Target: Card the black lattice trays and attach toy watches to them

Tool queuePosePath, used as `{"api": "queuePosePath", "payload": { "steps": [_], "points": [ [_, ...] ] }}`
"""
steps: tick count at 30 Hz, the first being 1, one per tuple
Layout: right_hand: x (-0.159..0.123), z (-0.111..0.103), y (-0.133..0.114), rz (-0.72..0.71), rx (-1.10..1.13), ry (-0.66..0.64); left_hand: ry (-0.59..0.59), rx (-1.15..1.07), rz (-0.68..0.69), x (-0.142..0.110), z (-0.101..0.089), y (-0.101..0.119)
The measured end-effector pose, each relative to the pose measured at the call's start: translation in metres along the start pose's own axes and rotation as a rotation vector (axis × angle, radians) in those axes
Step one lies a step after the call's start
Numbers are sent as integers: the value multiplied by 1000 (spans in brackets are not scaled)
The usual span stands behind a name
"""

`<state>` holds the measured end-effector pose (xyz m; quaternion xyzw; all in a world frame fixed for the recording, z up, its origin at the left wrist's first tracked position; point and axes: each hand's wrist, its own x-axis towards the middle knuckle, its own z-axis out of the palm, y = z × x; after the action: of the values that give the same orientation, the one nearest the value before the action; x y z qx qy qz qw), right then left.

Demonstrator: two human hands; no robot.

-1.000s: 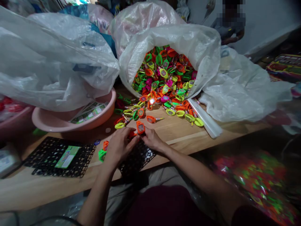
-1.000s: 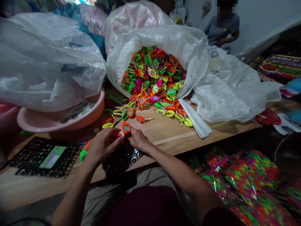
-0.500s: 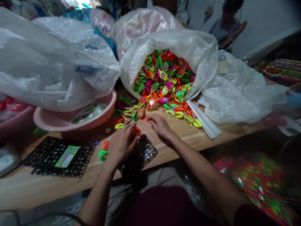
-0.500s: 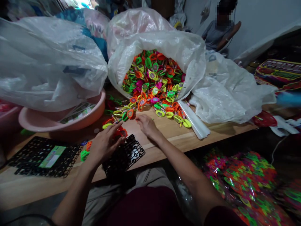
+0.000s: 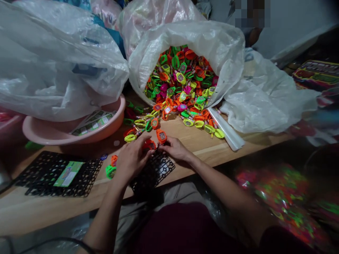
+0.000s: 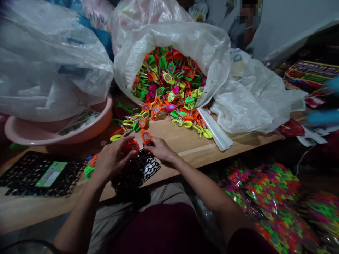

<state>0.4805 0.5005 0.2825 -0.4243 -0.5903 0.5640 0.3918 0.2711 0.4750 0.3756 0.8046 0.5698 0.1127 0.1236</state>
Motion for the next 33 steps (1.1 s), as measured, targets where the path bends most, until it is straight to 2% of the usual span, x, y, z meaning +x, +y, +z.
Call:
{"api": "queuePosePath", "payload": {
  "steps": [2, 7, 10, 13, 15, 17, 19, 21, 22, 24, 26, 27, 29, 33],
  "points": [
    [-2, 7, 0, -17, -11, -14, 13, 7, 13, -1, 3, -2],
    [-10, 9, 3, -204, -365, 22, 42, 14, 35, -4, 7, -4],
    [-12, 12, 12, -271, -461, 23, 26, 26, 59, -2, 5, -2],
    [-12, 18, 20, -342, -531, -33, -21, 61, 81, 3, 2, 1],
    [-12, 21, 18, -345, -567, -60, -49, 74, 96, 6, 1, 1],
    [-10, 18, 9, -306, -599, -94, -24, 92, 120, 7, 4, -1],
    [-4, 6, -6, -265, -628, -182, 52, 115, 134, 6, 9, -4],
    [6, -18, -24, -240, -661, -209, 134, 137, 123, 5, 15, -8],
    [12, -33, -32, -236, -697, -161, 168, 143, 110, 4, 17, -10],
    [24, -65, -43, -202, -836, 48, 205, 146, 97, 3, 19, -13],
    [31, -92, -46, -90, -1015, 250, 187, 131, 127, 4, 19, -14],
    [32, -101, -45, -27, -1090, 292, 167, 122, 144, 5, 18, -14],
    [31, -110, -38, 47, -1152, 275, 125, 111, 154, 7, 15, -11],
    [26, -106, -26, -43, -1063, 173, 92, 122, 84, 9, 11, -4]
  ]
}}
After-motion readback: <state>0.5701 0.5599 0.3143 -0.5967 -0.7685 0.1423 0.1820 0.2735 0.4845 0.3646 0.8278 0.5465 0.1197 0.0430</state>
